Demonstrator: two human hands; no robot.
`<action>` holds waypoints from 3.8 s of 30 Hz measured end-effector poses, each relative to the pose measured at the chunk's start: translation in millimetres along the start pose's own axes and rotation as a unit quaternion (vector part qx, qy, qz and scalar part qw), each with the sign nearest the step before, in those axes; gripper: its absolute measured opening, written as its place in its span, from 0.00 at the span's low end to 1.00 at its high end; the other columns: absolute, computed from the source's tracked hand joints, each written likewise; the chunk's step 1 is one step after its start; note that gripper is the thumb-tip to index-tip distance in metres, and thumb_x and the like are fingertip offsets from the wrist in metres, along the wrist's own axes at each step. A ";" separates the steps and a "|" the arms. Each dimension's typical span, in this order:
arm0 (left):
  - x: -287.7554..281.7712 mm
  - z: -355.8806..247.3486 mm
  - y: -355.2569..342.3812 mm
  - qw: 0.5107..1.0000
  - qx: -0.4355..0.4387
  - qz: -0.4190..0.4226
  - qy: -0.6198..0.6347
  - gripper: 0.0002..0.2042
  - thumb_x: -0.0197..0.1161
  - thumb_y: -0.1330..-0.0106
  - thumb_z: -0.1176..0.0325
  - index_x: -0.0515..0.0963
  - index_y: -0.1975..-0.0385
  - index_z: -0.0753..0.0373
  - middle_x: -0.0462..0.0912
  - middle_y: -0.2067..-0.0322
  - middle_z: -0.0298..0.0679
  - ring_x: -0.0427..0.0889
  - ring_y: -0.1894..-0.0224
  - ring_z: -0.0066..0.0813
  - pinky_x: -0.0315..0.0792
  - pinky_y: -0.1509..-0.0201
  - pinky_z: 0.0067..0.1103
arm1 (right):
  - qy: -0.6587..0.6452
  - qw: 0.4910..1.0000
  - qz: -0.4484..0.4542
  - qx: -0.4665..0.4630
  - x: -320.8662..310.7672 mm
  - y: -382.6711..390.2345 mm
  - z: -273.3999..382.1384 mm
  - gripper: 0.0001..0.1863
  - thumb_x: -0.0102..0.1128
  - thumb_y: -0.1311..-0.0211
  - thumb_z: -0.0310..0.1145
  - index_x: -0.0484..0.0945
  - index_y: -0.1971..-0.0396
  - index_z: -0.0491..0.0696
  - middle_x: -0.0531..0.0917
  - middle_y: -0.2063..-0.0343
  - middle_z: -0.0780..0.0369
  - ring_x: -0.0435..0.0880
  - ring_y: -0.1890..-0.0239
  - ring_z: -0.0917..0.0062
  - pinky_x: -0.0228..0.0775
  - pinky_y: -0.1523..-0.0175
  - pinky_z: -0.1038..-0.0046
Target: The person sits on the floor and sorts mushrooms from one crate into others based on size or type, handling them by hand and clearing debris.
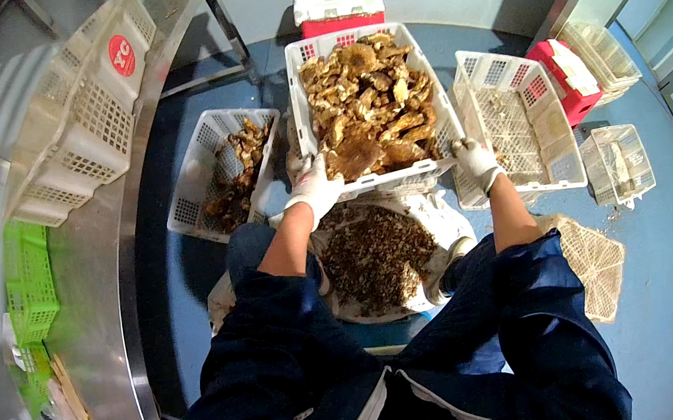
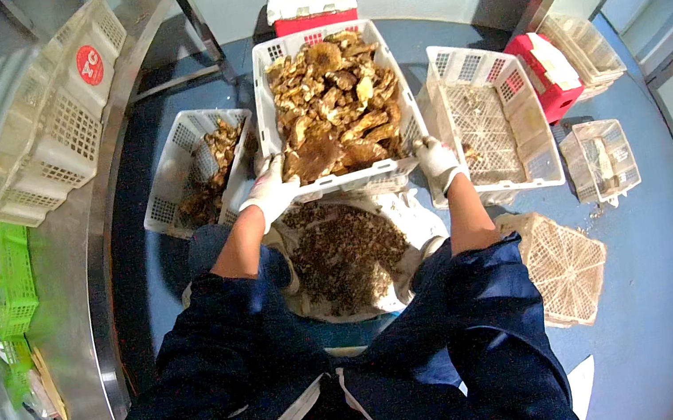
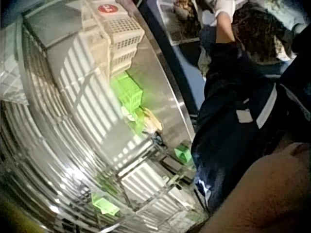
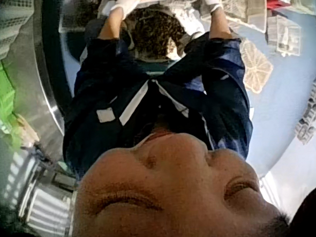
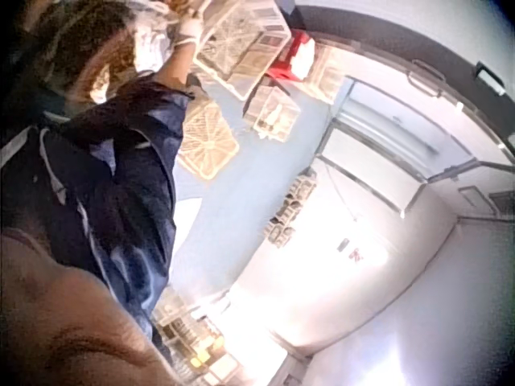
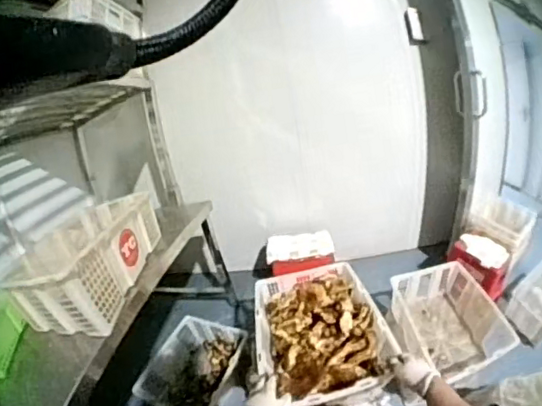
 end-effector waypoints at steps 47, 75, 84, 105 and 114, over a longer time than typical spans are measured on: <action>63.5 5.9 129.3 0.946 0.183 0.214 0.159 0.19 0.60 0.29 0.65 0.74 0.43 0.70 0.84 0.55 0.41 0.80 0.54 0.22 0.75 0.51 0.20 | -0.175 0.951 0.042 -0.251 19.4 237.5 85.1 0.11 0.63 0.37 0.39 0.79 0.63 0.46 0.82 0.66 0.52 0.81 0.60 0.58 0.72 0.54 0.63; 66.2 -5.5 112.2 0.964 0.246 0.099 0.028 0.22 0.63 0.35 0.57 0.78 0.46 0.64 0.82 0.50 0.51 0.80 0.46 0.46 0.71 0.41 0.30 | -0.184 0.948 0.039 -0.258 50.4 208.7 78.1 0.11 0.67 0.41 0.38 0.76 0.71 0.47 0.80 0.72 0.57 0.78 0.66 0.61 0.69 0.60 0.63; 62.0 -3.7 117.0 0.958 0.270 0.076 -0.051 0.21 0.62 0.36 0.55 0.79 0.50 0.63 0.81 0.55 0.50 0.79 0.50 0.51 0.72 0.44 0.35 | -0.263 0.939 0.093 -0.202 60.9 209.1 79.4 0.13 0.64 0.37 0.37 0.72 0.75 0.46 0.77 0.74 0.56 0.76 0.68 0.68 0.66 0.64 0.67; 70.8 -19.1 120.9 0.866 0.407 -0.071 -0.283 0.19 0.61 0.40 0.52 0.82 0.54 0.54 0.82 0.61 0.41 0.78 0.52 0.41 0.65 0.38 0.38 | -0.420 0.888 0.114 -0.150 84.8 201.7 57.6 0.08 0.60 0.37 0.33 0.75 0.68 0.43 0.78 0.74 0.61 0.76 0.68 0.77 0.69 0.60 0.74; 68.1 -11.2 115.1 0.924 0.324 0.016 -0.201 0.22 0.63 0.40 0.50 0.82 0.53 0.59 0.81 0.57 0.49 0.78 0.51 0.50 0.70 0.44 0.38 | -0.266 0.943 0.084 -0.180 81.4 206.5 66.9 0.13 0.65 0.39 0.39 0.76 0.71 0.44 0.80 0.73 0.57 0.80 0.66 0.67 0.72 0.57 0.67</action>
Point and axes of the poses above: each hand's wrist, its own y-axis away from the middle knuckle, its own x-axis out of the palm, z = x × y, the point moved 4 cm from there along -y, towards the middle knuckle
